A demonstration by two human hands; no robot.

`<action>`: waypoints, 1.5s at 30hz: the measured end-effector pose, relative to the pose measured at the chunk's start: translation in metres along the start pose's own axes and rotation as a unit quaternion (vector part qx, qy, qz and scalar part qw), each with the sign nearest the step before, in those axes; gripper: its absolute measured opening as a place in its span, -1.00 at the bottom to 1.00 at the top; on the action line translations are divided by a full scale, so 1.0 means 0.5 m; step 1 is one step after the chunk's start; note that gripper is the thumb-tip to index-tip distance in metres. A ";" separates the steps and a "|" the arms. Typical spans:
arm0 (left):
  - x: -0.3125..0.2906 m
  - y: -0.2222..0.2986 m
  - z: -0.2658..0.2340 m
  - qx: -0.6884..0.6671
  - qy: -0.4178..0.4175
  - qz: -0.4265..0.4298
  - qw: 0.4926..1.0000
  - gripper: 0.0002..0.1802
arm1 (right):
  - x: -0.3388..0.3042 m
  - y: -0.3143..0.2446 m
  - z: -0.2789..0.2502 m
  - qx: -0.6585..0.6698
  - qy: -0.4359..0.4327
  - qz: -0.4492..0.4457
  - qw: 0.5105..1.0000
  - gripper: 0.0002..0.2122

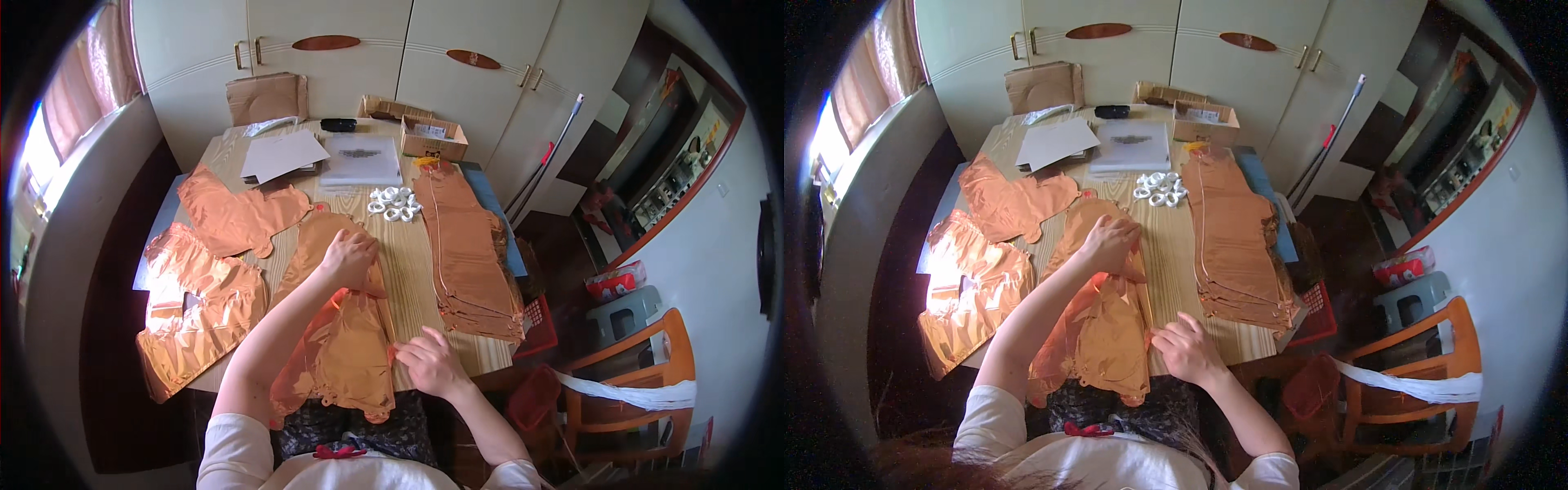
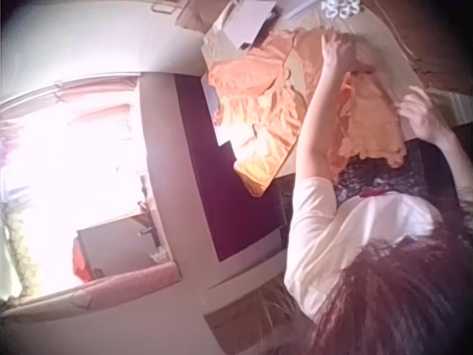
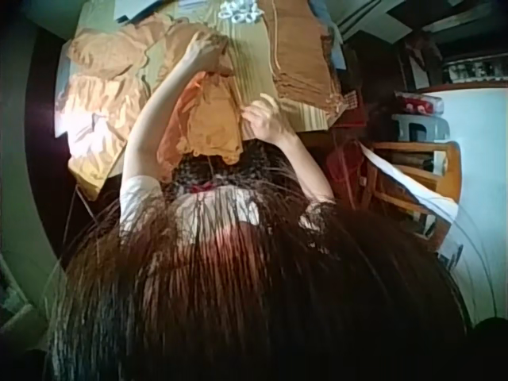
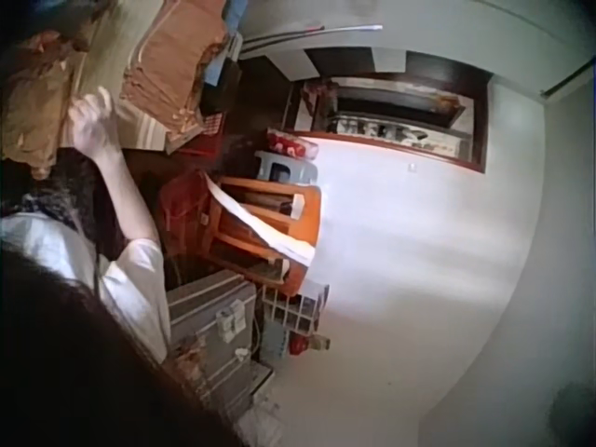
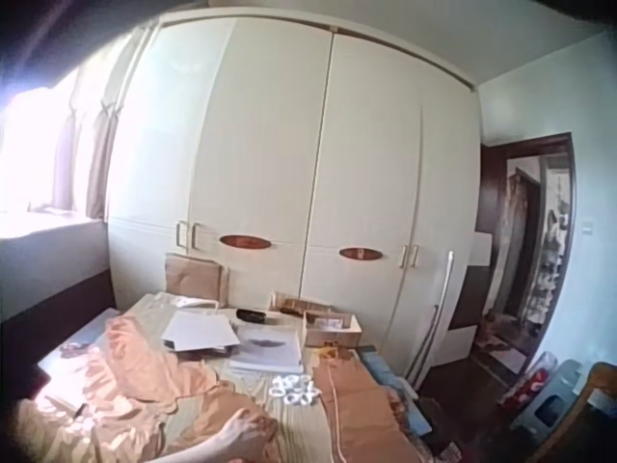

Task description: Folding and stacking rose-gold foil balloons for packaging.

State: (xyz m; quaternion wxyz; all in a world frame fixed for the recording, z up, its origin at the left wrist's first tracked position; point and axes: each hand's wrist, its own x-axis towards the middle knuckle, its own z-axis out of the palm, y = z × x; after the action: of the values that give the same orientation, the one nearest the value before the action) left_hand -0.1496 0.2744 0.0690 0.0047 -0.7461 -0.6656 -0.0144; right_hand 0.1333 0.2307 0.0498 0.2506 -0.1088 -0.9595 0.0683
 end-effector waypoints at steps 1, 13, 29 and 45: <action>-0.002 0.001 -0.004 -0.012 -0.005 -0.003 1.000 0.22 | -0.001 -0.002 0.000 -0.007 0.002 0.000 1.000 -0.90; -0.004 -0.007 0.018 -0.010 0.027 -0.014 0.999 0.28 | -0.020 -0.020 0.012 0.021 0.035 0.014 0.999 -0.91; -0.239 -0.076 -0.046 -0.109 0.077 -0.072 0.988 -0.34 | 0.101 0.121 0.087 0.077 -0.039 0.080 0.993 -0.63; -0.354 -0.064 0.020 -0.131 0.027 0.006 0.991 0.03 | 0.147 0.143 0.138 0.033 -0.019 0.050 0.998 -0.52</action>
State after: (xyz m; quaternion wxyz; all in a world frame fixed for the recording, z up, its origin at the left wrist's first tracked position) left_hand -0.2012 0.1024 0.0537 -0.0751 -0.7434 -0.6534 -0.1219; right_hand 0.0490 0.3125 0.0110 0.2323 -0.1467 -0.9548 0.1139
